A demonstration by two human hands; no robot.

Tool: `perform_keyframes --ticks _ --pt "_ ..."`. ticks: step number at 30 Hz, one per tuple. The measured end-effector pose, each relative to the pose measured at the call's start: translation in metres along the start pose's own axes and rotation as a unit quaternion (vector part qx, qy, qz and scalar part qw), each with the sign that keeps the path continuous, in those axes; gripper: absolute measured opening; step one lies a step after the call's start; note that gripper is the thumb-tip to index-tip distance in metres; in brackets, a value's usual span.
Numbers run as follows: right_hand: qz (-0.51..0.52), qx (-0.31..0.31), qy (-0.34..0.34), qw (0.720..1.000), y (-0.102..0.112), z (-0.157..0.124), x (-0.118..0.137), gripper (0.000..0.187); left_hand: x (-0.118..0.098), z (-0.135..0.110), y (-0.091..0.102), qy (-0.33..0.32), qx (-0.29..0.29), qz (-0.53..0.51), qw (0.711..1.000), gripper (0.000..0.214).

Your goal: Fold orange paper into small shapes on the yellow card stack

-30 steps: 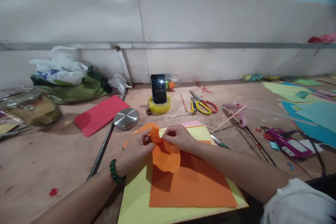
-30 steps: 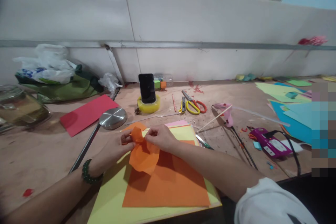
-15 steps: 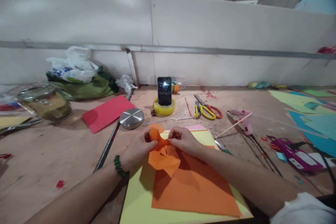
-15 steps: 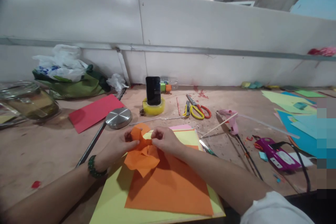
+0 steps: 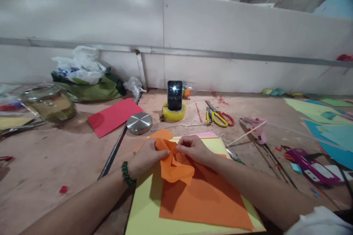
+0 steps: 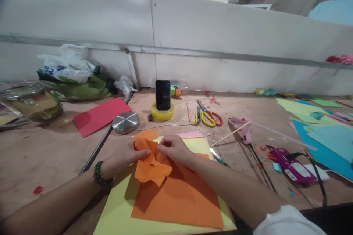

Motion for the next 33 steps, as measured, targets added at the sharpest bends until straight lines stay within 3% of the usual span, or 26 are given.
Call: perform_keyframes --ticks 7,12,20,33 --pt "-0.003 0.013 0.028 1.000 -0.002 -0.006 0.005 0.026 0.001 0.000 0.002 -0.022 -0.023 0.034 0.999 0.030" --pt "-0.019 0.011 0.057 0.998 -0.001 -0.006 0.007 0.024 -0.001 -0.002 0.003 -0.006 -0.029 0.021 0.999 0.019" --pt "-0.061 0.005 0.085 0.994 -0.001 -0.009 0.009 0.016 -0.002 0.000 0.003 -0.010 -0.044 0.050 0.998 0.021" --pt "0.089 0.075 0.004 0.993 -0.002 -0.004 0.002 0.040 -0.003 -0.001 0.001 -0.019 -0.014 0.015 1.000 0.023"
Point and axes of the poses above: each hand's wrist, its own z-axis towards the middle knuckle, its own y-axis out of the back of the hand, x = y × z, the point moved 4 cm from there along z, towards the middle knuckle, and after that the axes turned 1 degree about -x, right-handed, at the moved point
